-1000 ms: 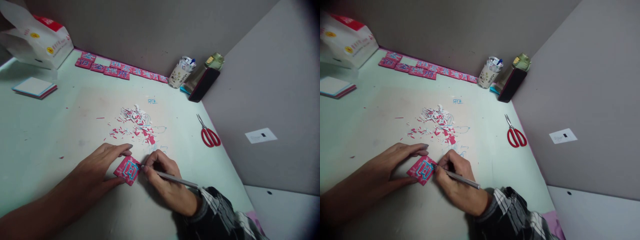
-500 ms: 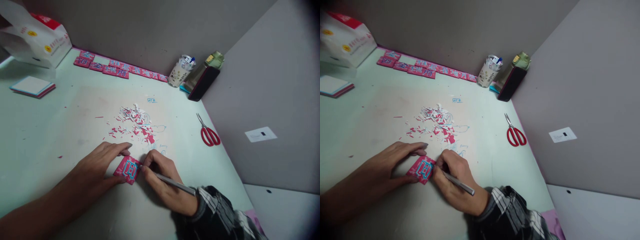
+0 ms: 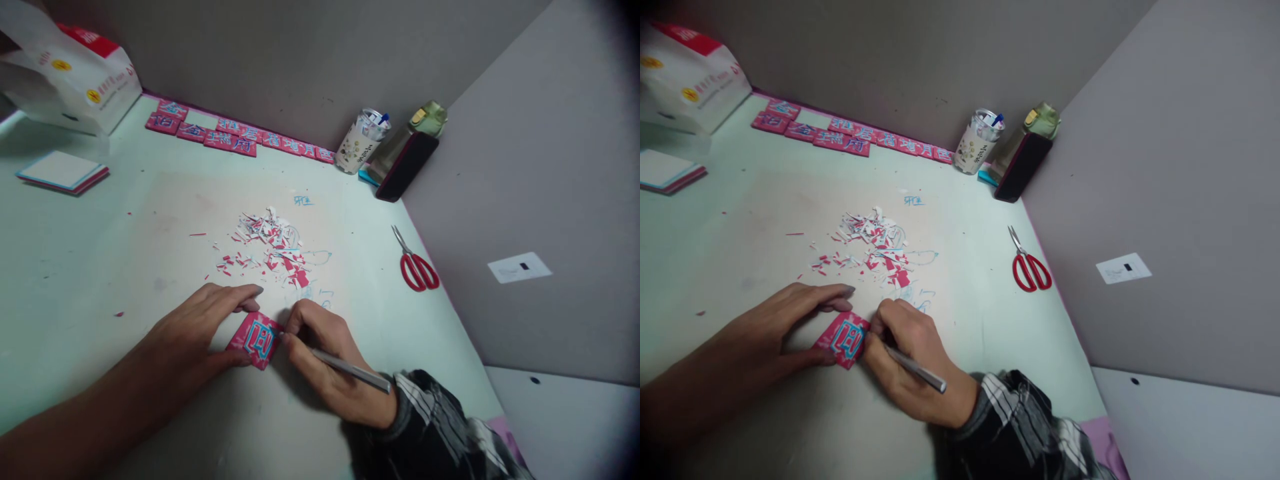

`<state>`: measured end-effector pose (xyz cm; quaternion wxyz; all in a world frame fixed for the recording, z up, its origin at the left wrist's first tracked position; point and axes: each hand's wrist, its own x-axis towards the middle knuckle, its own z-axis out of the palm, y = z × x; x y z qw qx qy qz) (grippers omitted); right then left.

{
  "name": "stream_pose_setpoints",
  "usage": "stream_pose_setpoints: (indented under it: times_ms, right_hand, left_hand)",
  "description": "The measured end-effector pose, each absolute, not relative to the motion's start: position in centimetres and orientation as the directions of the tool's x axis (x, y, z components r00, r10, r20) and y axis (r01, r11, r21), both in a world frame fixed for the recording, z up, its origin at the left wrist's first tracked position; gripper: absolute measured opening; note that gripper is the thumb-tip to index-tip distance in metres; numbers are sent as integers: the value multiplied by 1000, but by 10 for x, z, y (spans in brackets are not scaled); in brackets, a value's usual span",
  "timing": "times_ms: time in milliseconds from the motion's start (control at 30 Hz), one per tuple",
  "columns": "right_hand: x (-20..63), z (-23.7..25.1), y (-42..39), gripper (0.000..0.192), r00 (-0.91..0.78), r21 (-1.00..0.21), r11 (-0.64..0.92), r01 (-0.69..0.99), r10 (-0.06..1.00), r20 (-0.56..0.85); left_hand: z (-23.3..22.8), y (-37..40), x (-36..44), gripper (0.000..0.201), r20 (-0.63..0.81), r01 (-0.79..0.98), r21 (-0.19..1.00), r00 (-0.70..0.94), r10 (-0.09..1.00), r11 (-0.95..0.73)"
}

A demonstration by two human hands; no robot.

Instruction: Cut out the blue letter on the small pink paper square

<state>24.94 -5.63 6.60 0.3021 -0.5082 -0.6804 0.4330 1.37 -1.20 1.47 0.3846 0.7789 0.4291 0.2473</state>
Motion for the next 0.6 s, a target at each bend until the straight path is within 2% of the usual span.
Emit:
stream_pose_setpoints:
  times_ms: [333,600]
  right_hand:
    - [249,65,-55,20,-263,-925,43,378,963,-62]
    - [244,56,-57,20,-185,-941,-15,338,979,-82]
  left_hand:
    - [7,-12,11,59,98,509,750,546,832,-422]
    - [5,-16,13,70,214,549,575,614,759,-607]
